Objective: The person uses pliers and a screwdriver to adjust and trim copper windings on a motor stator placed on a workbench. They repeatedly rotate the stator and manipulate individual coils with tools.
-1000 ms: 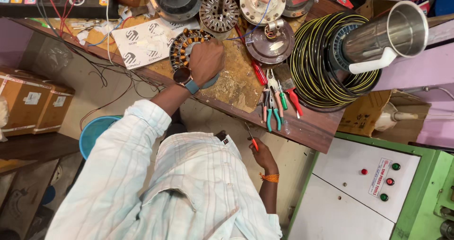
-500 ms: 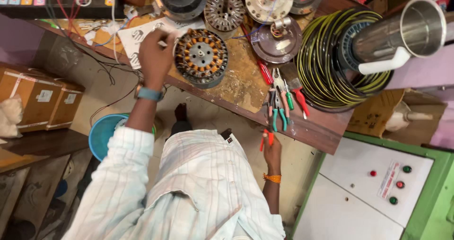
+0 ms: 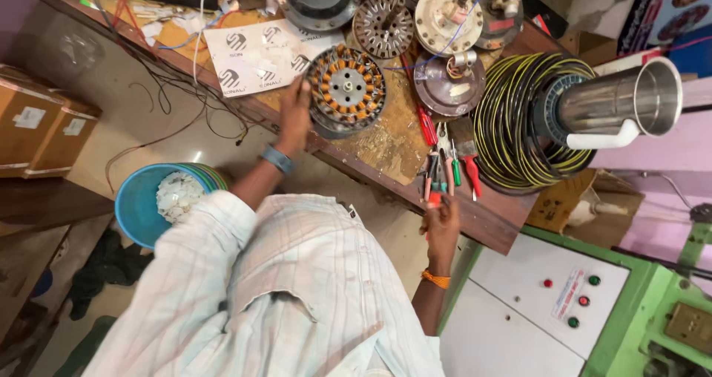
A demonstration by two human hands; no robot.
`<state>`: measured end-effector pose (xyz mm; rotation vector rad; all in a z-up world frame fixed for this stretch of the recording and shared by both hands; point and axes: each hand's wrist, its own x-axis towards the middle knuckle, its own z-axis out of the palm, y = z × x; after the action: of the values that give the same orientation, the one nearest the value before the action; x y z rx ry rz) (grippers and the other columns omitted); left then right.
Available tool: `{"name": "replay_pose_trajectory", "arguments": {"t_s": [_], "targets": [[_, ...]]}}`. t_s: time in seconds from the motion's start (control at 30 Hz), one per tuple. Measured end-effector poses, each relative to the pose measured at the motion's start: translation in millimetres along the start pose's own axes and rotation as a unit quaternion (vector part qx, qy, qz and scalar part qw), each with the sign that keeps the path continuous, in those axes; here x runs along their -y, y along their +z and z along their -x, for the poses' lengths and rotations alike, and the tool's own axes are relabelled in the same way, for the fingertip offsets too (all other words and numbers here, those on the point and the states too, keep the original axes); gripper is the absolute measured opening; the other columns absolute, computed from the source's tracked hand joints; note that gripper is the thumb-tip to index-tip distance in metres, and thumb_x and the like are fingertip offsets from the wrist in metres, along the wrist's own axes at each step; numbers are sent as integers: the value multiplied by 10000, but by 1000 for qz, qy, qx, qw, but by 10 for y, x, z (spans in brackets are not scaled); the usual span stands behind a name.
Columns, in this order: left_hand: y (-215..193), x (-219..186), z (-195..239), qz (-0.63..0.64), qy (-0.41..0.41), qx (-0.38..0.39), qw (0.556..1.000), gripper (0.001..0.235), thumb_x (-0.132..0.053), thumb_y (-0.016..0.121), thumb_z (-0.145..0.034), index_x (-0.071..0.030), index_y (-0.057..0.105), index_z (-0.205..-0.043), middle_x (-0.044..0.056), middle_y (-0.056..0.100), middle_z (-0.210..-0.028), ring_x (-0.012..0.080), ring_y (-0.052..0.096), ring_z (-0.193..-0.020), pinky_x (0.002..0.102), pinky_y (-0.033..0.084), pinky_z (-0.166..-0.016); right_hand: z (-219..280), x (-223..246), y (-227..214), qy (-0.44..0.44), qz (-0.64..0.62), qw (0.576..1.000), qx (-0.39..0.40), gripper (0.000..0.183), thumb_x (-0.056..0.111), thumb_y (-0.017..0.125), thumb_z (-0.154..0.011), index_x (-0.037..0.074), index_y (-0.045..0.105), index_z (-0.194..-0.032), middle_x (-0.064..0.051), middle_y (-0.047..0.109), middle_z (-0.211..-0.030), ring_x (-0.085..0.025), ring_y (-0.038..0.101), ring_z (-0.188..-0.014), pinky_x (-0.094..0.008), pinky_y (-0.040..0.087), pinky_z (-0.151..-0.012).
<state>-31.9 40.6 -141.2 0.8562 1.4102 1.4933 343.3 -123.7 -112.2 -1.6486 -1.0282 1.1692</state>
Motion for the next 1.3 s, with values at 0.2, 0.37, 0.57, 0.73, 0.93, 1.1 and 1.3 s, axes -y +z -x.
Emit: {"name": "replay_pose_trajectory", "arguments": {"t_s": [0.2,0.37,0.57,0.73,0.93,1.1,1.3], "targets": [[-413,-324,-417,-19,-75,183,980,563,-404,538,-1053,-62,496,-1499,115,608,-1439,198,577,-1255,347,476,-1052,331,-160,461,-12,113,985,-126,298,181,590,-1095,45,633,-1357,-45,600,-859,-86,516,-670,-249,437,-565],[-425,-834,-83,-183,71,0,980,346,-304,613,-1060,-98,687,-1328,100,629,-1113,234,606,-1010,369,529,-889,408,487,764,24,-244,969,-43,295,256,537,-1083,40,529,-1284,-15,526,-855,-93,494,-614,-244,415,-527],[-291,-1426,1126,-230,143,261,927,214,-278,702,-929,-103,722,-1051,86,609,-1083,219,609,-1043,360,525,-875,524,1288,1251,-54,-270,961,5,301,272,511,-1123,12,514,-1274,-21,503,-828,-120,495,-607,-281,435,-527],[-4,-1093,1451,245,-261,443,822,513,-519,487,-1011,-86,584,-1270,9,619,-1138,141,610,-1017,309,531,-870,571,1553,1603,-159,-91,982,-39,373,263,531,-1111,-29,586,-1338,3,532,-755,-69,435,-569,-235,340,-502],[-78,-534,1566,124,-266,382,876,647,-565,413,-1211,-74,346,-795,-45,358,-718,111,312,-646,320,268,-552,580,1495,1529,-168,58,984,-23,408,215,574,-1108,-64,613,-1403,31,531,-798,-59,443,-678,-231,366,-584],[-512,-858,1049,-226,-13,396,890,457,-469,508,-1090,-39,596,-964,90,551,-844,246,523,-789,391,429,-701,530,1258,1462,-114,88,989,38,366,202,626,-1067,-29,659,-1349,47,563,-815,-40,488,-690,-213,416,-585],[-524,-1678,809,-314,196,261,892,334,-241,760,-934,-53,645,-1185,142,580,-1159,357,539,-1124,457,465,-974,455,1035,1638,-16,-22,998,62,383,222,618,-1043,37,665,-1375,69,510,-750,-15,410,-625,-206,334,-535]]}}
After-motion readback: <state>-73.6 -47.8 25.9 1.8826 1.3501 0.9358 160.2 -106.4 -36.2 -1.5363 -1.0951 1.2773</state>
